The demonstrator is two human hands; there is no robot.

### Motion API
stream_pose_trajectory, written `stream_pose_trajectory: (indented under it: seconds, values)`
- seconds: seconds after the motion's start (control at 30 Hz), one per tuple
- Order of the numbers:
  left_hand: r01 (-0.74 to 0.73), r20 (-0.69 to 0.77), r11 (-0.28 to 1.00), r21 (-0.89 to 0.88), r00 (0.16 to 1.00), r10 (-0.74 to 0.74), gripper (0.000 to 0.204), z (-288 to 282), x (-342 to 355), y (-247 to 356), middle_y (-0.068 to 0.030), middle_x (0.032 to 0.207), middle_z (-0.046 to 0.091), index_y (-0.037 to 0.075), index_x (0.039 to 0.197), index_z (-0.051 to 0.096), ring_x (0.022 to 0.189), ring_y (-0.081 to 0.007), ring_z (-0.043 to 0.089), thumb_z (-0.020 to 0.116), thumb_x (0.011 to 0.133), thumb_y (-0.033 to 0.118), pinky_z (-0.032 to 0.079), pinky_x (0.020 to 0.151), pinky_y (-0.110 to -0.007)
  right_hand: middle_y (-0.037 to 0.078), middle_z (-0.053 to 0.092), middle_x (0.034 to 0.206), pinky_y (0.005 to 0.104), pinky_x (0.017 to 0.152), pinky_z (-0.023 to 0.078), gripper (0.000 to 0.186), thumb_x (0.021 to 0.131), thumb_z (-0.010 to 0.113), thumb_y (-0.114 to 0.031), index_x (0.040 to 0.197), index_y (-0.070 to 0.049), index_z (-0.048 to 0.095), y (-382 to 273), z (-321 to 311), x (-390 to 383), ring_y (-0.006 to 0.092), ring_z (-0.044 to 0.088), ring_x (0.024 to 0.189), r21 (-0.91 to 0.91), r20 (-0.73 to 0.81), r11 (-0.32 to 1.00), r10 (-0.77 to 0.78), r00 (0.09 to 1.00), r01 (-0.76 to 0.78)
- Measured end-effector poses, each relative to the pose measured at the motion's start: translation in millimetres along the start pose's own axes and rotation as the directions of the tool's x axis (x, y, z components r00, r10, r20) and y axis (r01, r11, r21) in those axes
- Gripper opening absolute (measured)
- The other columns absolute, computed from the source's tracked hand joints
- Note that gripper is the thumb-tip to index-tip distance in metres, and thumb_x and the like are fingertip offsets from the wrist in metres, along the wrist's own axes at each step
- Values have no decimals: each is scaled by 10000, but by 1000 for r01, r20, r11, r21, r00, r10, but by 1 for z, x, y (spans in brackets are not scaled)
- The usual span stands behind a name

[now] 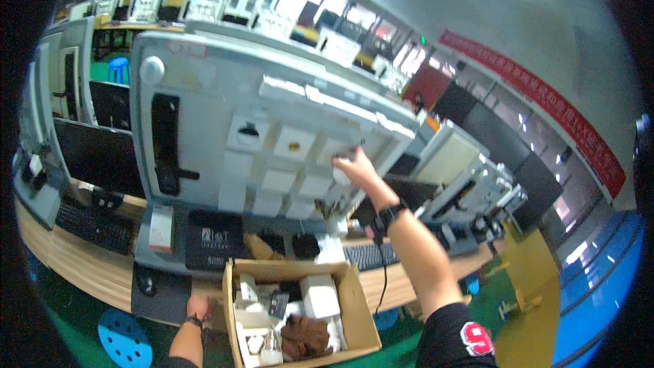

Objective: The person takes white light bulbs from a cardboard box and screws them into sockets on a wall-mounted fixture. They repeat this process for multiple sockets, then place the box on the floor and walk away.

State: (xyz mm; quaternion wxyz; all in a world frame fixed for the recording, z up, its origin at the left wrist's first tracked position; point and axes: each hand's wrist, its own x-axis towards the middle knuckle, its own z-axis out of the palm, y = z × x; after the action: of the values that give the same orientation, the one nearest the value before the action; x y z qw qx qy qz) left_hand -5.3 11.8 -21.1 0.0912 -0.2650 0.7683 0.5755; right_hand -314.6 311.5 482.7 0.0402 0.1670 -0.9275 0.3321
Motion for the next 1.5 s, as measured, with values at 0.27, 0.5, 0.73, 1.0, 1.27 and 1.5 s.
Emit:
stream_pose_trajectory:
  seconds: [0.27,0.5,0.73,1.0,1.27,1.5]
  values:
    - [-303,41,415,858,845,533,261,-45,47,-90,-166,1013,595,52,1030,597,890,-286,607,471,873,219,491,754,-395,129,588,830,249,407,472,333,798,622,-303,967,-61,467,-5,91,7,260,619,669,976,217,-86,316,924,-200]
    - [-78,-45,940,333,994,99,288,-17,10,0,-159,635,635,0,703,645,571,-267,627,481,861,177,499,519,-391,178,616,734,341,467,494,446,740,641,-274,981,75,503,-25,6,10,259,614,580,63,20,984,163,986,-164]
    - [-41,81,967,252,997,22,407,-28,-15,8,-153,541,584,-14,626,562,411,-264,546,395,895,242,450,421,-395,257,627,769,405,674,535,657,748,638,-274,1151,156,346,-23,23,-2,374,643,748,-600,27,780,-205,978,179]
    - [-46,28,993,112,999,43,420,-27,-13,16,-178,595,604,-74,706,570,447,-262,582,402,896,261,435,386,-375,237,634,733,398,619,533,644,759,608,-291,1140,162,355,-25,32,2,368,643,672,-636,10,736,-296,955,234]
    - [-63,-76,963,261,993,85,412,-17,-10,15,-148,547,594,-49,642,564,422,-250,577,427,887,252,438,393,-353,245,632,832,421,729,519,782,747,632,-328,1267,146,289,-29,24,-4,378,631,820,-626,62,761,-169,984,171]
    - [-42,-10,994,99,999,43,411,-9,3,4,-166,555,581,-21,621,565,430,-270,557,419,874,268,391,373,-377,139,589,799,362,504,542,573,778,646,-372,1108,43,428,-7,30,-12,267,625,663,549,-67,826,196,978,-128]
